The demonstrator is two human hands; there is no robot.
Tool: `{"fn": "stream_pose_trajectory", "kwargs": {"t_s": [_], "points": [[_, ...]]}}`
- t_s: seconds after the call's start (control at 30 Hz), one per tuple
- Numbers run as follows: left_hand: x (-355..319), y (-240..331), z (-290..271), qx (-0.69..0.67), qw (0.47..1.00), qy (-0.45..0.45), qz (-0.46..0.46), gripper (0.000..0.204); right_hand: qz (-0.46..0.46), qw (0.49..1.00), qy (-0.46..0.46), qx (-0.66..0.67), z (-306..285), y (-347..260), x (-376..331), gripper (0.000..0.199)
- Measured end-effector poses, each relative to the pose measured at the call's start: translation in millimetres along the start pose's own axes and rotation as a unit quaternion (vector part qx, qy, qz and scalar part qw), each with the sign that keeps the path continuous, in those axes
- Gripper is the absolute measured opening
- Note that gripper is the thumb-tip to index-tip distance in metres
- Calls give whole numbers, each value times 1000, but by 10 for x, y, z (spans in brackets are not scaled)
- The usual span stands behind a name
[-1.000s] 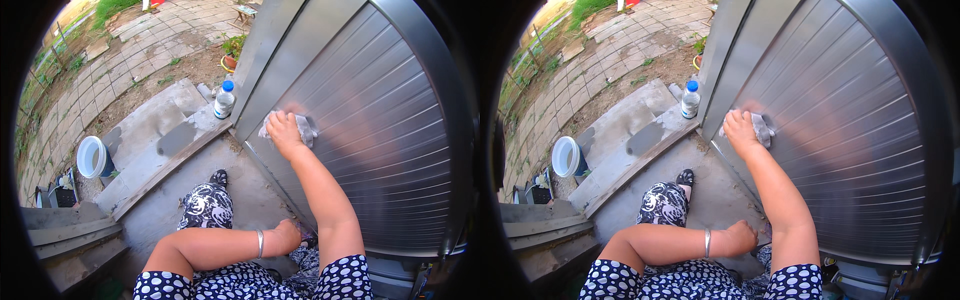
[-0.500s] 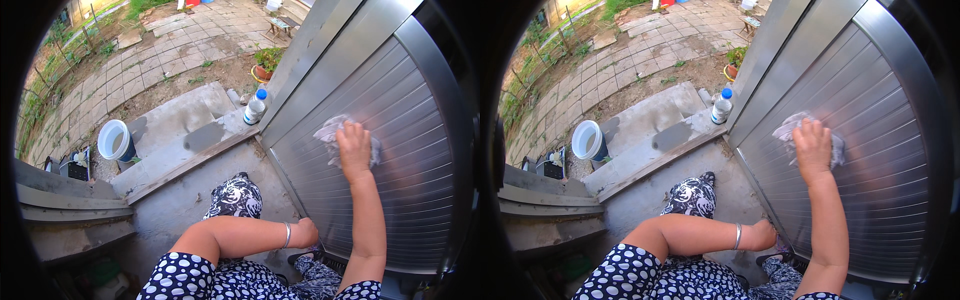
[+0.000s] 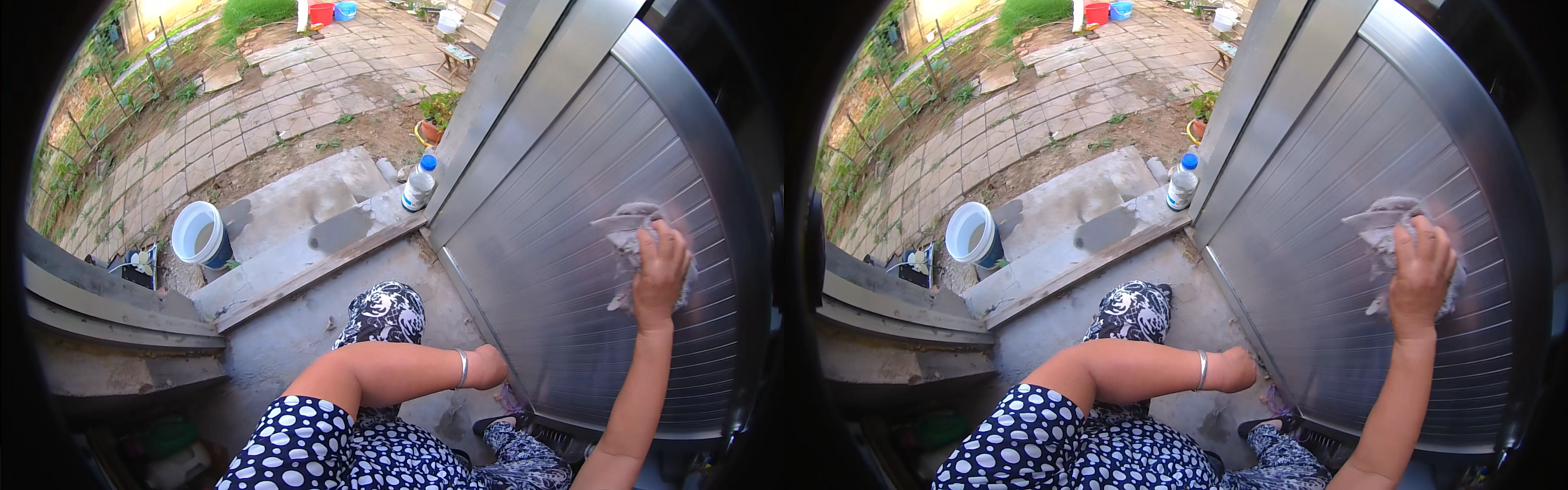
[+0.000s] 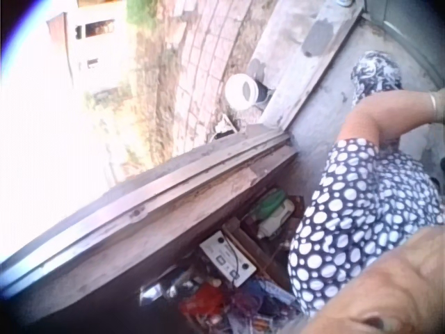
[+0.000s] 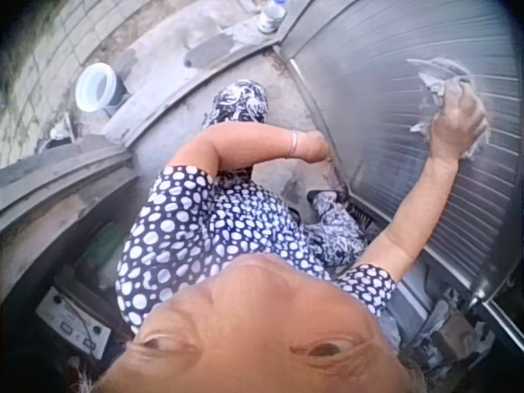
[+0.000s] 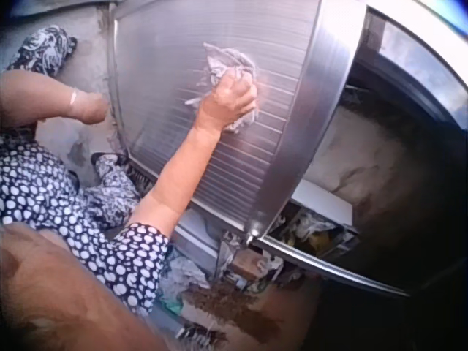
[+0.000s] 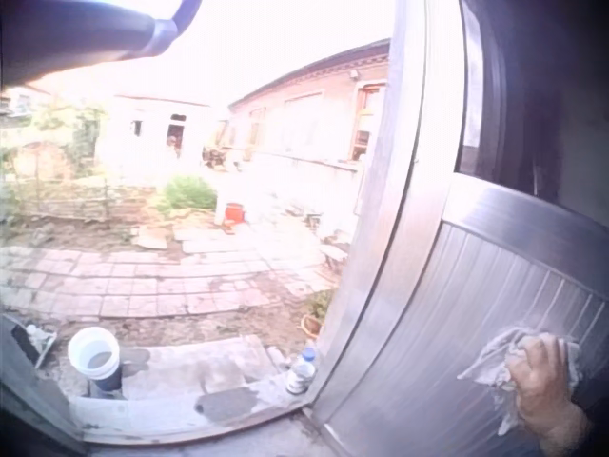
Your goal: The person wipes the surface of a metal roll-up door with a cloth. They systematically clean different sections of the door, moving the cloth in various directions to cover the area.
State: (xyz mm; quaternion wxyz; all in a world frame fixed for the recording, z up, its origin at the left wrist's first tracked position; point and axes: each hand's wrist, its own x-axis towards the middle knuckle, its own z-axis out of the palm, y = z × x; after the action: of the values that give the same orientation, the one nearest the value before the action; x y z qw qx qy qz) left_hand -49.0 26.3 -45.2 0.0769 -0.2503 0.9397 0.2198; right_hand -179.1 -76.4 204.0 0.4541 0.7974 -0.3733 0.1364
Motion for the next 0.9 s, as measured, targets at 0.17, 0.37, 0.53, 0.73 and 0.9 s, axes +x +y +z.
{"fn": "stream_pose_trajectory", "kwargs": {"t_s": [0.17, 0.37, 0.53, 0.73, 0.9], "points": [[-17, -19, 45, 23, 1000, -8, 1, 19, -56, 997, -17, 58, 571, -471, -359, 16], [-35, 46, 93, 11, 999, 29, 27, 18, -120, 981, -83, 130, 1174, -1003, -840, 14], [-110, 159, 25, 26, 998, 31, 54, 17, -159, 958, -153, 184, 1653, -1454, -1376, 15], [-143, 152, 34, 32, 998, -1, 53, 17, -184, 922, -258, 223, 2007, -1949, -2039, 11], [-118, 108, -63, 38, 998, -10, 58, 17, -174, 912, -308, 207, 1791, -1744, -2106, 13]]}}
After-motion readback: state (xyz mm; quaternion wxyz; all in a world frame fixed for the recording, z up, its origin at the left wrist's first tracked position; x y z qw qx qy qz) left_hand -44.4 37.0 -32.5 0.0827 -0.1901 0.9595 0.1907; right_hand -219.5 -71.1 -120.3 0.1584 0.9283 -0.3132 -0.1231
